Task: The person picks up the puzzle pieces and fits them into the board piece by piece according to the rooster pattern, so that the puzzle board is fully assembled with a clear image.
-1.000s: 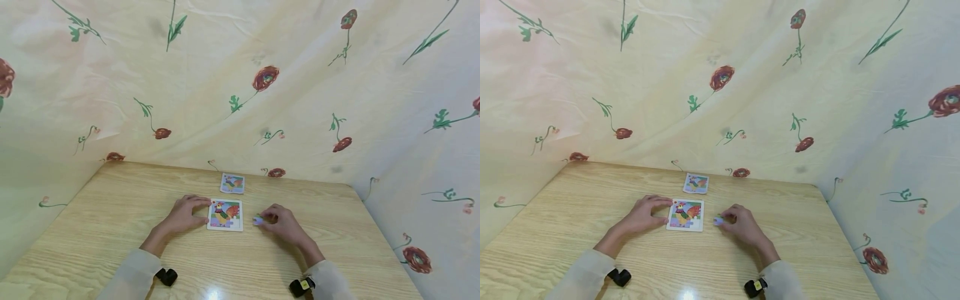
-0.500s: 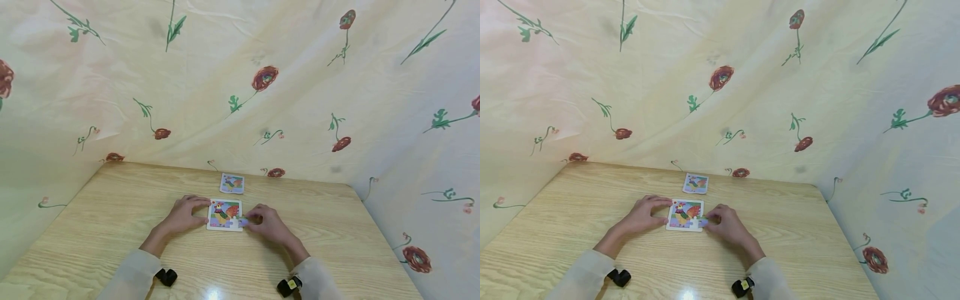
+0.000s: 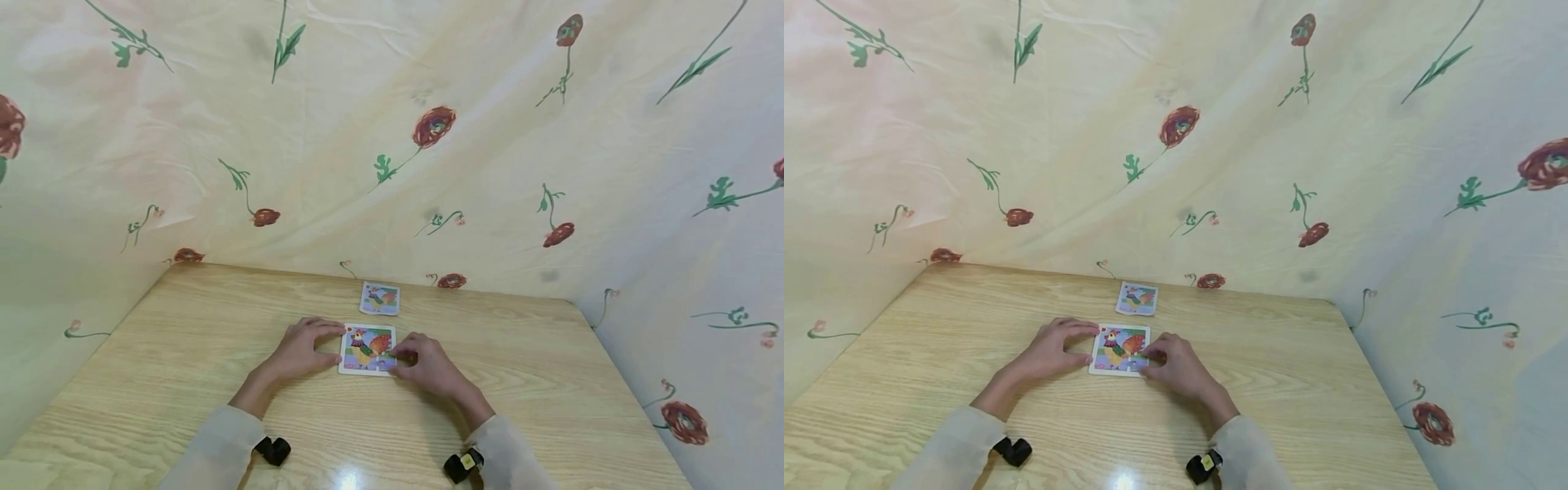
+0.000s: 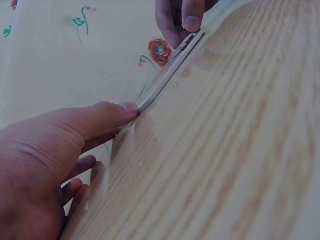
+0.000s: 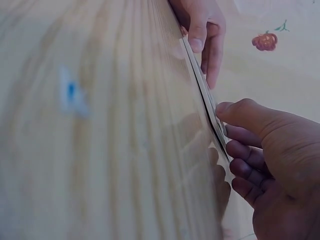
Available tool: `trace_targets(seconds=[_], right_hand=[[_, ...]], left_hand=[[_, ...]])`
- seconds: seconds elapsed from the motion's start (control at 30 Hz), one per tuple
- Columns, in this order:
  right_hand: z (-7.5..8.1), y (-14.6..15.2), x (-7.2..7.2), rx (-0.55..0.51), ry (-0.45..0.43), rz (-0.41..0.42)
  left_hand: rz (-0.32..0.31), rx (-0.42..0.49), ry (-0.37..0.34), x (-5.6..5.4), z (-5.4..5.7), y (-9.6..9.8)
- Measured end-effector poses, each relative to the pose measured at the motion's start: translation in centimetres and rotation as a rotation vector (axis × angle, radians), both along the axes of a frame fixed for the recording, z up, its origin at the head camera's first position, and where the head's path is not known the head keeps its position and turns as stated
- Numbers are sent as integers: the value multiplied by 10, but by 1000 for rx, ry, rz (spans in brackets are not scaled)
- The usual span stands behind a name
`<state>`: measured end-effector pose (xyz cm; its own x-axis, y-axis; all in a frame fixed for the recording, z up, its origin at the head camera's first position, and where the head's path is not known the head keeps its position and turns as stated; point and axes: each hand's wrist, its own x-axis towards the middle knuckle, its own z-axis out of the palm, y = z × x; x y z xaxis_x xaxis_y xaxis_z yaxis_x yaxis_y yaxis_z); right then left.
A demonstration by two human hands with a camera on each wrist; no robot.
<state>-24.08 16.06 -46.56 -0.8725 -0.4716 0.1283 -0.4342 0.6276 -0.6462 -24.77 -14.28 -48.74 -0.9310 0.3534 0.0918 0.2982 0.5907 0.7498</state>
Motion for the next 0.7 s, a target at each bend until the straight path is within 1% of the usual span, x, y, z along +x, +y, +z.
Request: trace_targets(seconds=[0.23, 0.43, 0.7], right_hand=[[0, -3, 0, 12, -14, 2], [-1, -4, 0, 12, -20, -9], [-1, -5, -1, 5, 1, -4]], left_hand=[[-4, -2, 11, 0, 1, 1], [-1, -4, 6, 0, 0, 1], [-2, -11, 17, -1, -1, 0]])
